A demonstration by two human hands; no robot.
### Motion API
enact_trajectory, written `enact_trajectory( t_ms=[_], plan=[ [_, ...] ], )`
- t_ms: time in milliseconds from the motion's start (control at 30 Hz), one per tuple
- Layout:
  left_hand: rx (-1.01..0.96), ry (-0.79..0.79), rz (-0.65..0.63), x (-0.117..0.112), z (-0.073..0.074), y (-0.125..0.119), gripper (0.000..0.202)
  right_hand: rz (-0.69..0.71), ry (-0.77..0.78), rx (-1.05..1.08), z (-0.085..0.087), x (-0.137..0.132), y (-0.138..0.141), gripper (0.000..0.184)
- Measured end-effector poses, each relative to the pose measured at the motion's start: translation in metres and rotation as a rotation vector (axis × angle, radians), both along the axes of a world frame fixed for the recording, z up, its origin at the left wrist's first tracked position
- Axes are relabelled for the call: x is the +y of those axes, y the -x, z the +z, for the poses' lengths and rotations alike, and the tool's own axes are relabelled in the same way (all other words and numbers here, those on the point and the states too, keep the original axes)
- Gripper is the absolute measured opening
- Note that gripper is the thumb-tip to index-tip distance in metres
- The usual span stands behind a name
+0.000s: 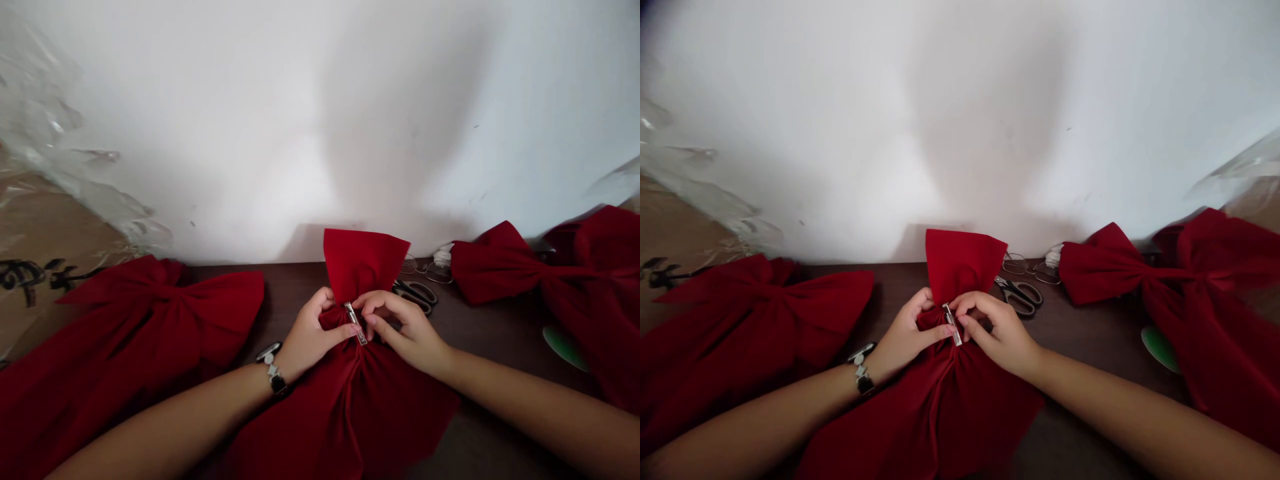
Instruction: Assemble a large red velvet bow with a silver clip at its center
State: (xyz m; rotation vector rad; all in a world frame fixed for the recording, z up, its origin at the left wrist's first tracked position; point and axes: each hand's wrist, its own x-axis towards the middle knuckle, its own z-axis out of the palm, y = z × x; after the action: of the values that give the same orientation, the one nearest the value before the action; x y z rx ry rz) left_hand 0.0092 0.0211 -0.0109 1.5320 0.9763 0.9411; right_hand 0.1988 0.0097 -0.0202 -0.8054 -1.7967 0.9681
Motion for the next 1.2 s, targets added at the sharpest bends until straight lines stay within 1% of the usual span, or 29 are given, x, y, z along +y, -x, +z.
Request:
enact_trajectory(
  t_ms=[133, 233, 300, 400, 467, 533, 600, 700, 867, 933, 1033, 1100, 1200],
  plan=[
    [0.058, -0.055, -0.084, -0.003, -0.001, 0.001, 0.036, -0.028, -0.160, -0.143, 0.000, 0.000, 0.000, 0.010],
    [0.097, -0.035, -0.078, -0.006, -0.001, 0.001, 0.031, -0.002, -0.212, -0.182, -0.001, 0.001, 0.000, 0.010],
    [0.010, 0.041, -0.061, -0.006, -0.001, 0.002, 0.030, -0.015, -0.215, -0.194, -0.001, 0.002, 0.000, 0.009],
    [-0.192, 0.185, -0.009, -0.005, 0.000, 0.002, 0.036, -0.054, -0.220, -0.206, -0.001, 0.002, 0.001, 0.009],
    [-0.223, 0.185, 0.082, -0.004, 0.001, 0.002, 0.035, -0.059, -0.227, -0.209, 0.000, 0.001, 0.003, 0.009],
    [-0.182, 0.141, 0.145, -0.002, 0.000, 0.001, 0.029, -0.057, -0.229, -0.208, 0.001, 0.001, 0.004, 0.009],
    [-0.164, 0.128, 0.128, -0.001, -0.001, 0.001, 0.029, -0.051, -0.223, -0.206, 0.001, 0.000, 0.005, 0.009],
    [-0.227, 0.147, 0.079, 0.001, -0.004, 0.001, 0.035, -0.040, -0.214, -0.210, 0.000, 0.000, 0.005, 0.010],
    [-0.345, 0.180, 0.104, 0.004, -0.007, 0.001, 0.051, -0.043, -0.186, -0.221, 0.000, 0.000, 0.004, 0.009],
    [-0.358, 0.212, 0.125, 0.004, -0.007, 0.001, 0.054, -0.026, -0.182, -0.237, 0.000, 0.000, 0.003, 0.009],
    [-0.320, 0.247, 0.137, 0.004, -0.006, 0.000, 0.051, 0.026, -0.199, -0.284, -0.001, -0.001, 0.003, 0.011],
    [-0.288, 0.240, 0.131, 0.005, -0.005, 0.000, 0.047, 0.063, -0.211, -0.314, -0.001, -0.003, 0.004, 0.012],
    [-0.232, 0.171, 0.185, 0.006, -0.006, 0.000, 0.025, 0.078, -0.214, -0.317, -0.001, -0.003, 0.004, 0.011]
  ],
)
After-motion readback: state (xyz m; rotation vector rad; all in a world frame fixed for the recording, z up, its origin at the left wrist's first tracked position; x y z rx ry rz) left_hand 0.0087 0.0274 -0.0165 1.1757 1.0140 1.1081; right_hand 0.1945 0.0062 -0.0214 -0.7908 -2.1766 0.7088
